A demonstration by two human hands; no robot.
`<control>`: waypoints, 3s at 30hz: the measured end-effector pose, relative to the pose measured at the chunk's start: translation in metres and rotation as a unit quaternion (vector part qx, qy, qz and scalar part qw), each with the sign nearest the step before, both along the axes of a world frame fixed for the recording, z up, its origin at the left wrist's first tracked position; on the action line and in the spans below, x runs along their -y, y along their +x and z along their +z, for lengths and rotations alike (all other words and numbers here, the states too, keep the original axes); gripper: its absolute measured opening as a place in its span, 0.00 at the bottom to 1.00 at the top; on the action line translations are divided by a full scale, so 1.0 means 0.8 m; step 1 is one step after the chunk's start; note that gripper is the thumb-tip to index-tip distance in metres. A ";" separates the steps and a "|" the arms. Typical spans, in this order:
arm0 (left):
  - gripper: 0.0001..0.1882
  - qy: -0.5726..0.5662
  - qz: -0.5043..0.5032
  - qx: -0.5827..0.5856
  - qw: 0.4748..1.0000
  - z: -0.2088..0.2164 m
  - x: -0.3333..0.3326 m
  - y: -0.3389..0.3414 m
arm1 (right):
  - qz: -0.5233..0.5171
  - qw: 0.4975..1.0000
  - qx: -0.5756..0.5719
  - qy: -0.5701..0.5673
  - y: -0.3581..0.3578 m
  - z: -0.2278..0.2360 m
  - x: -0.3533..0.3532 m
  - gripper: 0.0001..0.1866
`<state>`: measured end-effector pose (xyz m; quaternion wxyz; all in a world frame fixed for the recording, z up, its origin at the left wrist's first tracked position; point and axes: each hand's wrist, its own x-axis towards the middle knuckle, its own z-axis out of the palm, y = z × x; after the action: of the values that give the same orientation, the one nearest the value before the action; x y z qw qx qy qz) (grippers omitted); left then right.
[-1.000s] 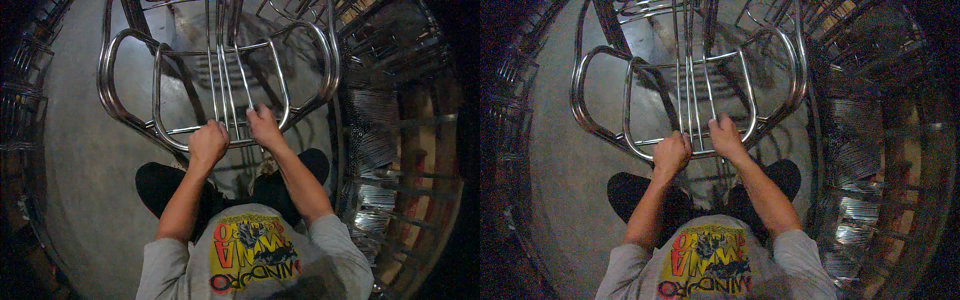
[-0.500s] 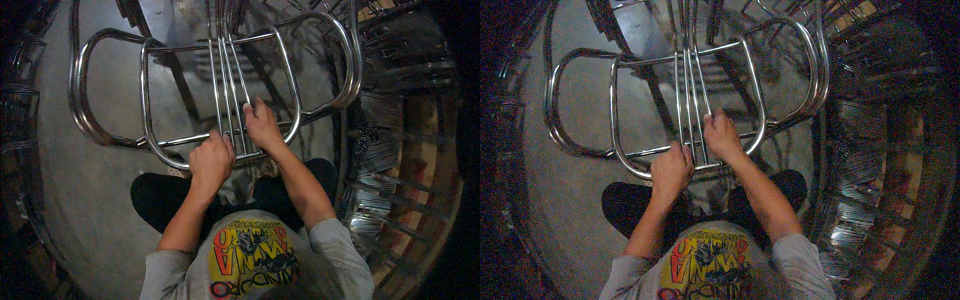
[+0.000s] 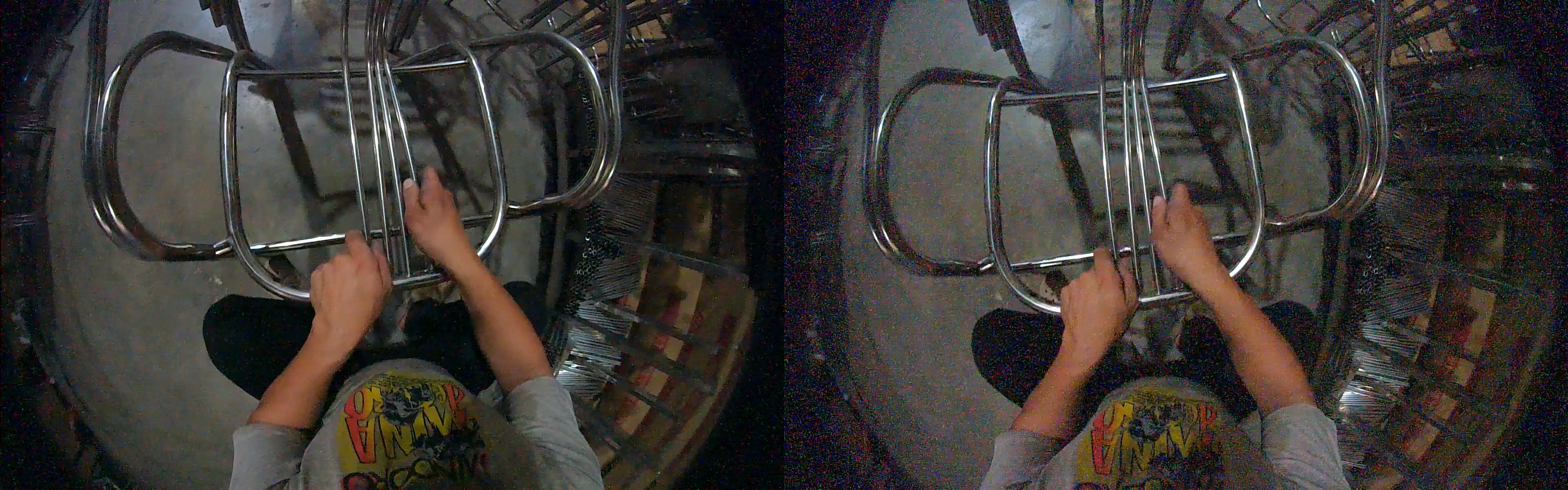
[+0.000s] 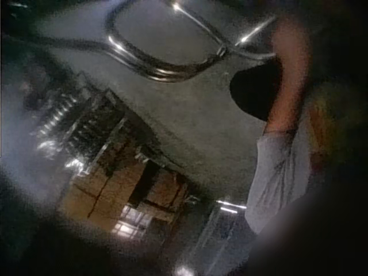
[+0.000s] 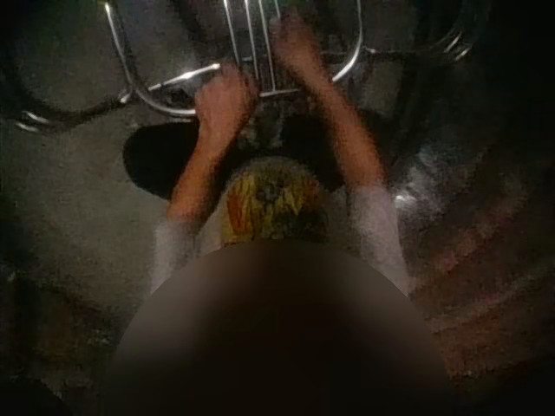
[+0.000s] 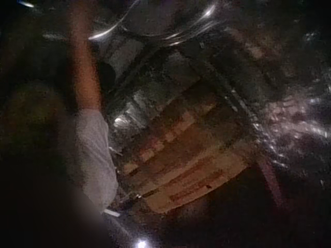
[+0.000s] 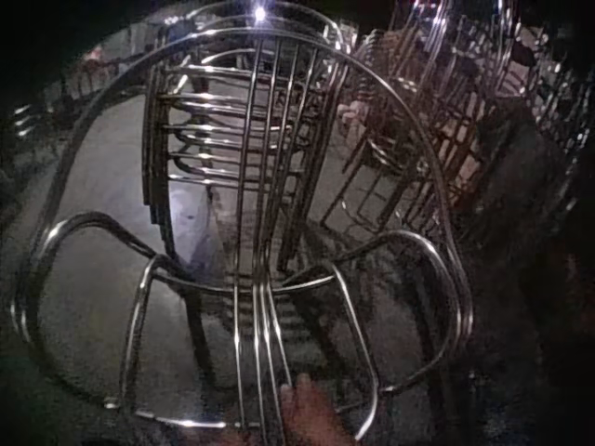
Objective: The person assembles a metal chair by inserting multiple metal rods into the frame. They pick up rods from a nearby pile and fit them into the seat and backrest sections of the chair frame.
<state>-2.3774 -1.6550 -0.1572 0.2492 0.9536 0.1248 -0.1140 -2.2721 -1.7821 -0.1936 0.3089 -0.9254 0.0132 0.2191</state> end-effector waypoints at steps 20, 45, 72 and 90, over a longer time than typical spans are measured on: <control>0.15 0.015 0.013 0.034 0.999 -0.005 0.000 -0.001 | 0.063 0.993 0.099 0.013 -0.009 0.006 -0.016 0.15; 0.17 -0.006 0.026 -0.011 1.000 0.000 0.003 0.003 | 0.146 0.989 0.004 0.013 -0.017 0.025 0.037 0.31; 0.19 0.014 0.024 -0.049 0.998 -0.009 0.003 -0.004 | 0.229 0.966 -0.114 -0.035 -0.014 0.054 0.026 0.26; 0.17 0.114 0.021 0.103 0.988 -0.021 0.019 -0.012 | -0.106 0.905 -0.084 -0.402 0.083 0.050 0.605 0.30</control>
<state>-2.3869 -1.6704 -0.1744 0.1525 0.9796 0.1311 0.0052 -2.2059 -2.2659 -0.1535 -0.0704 -0.9424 0.2241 0.2380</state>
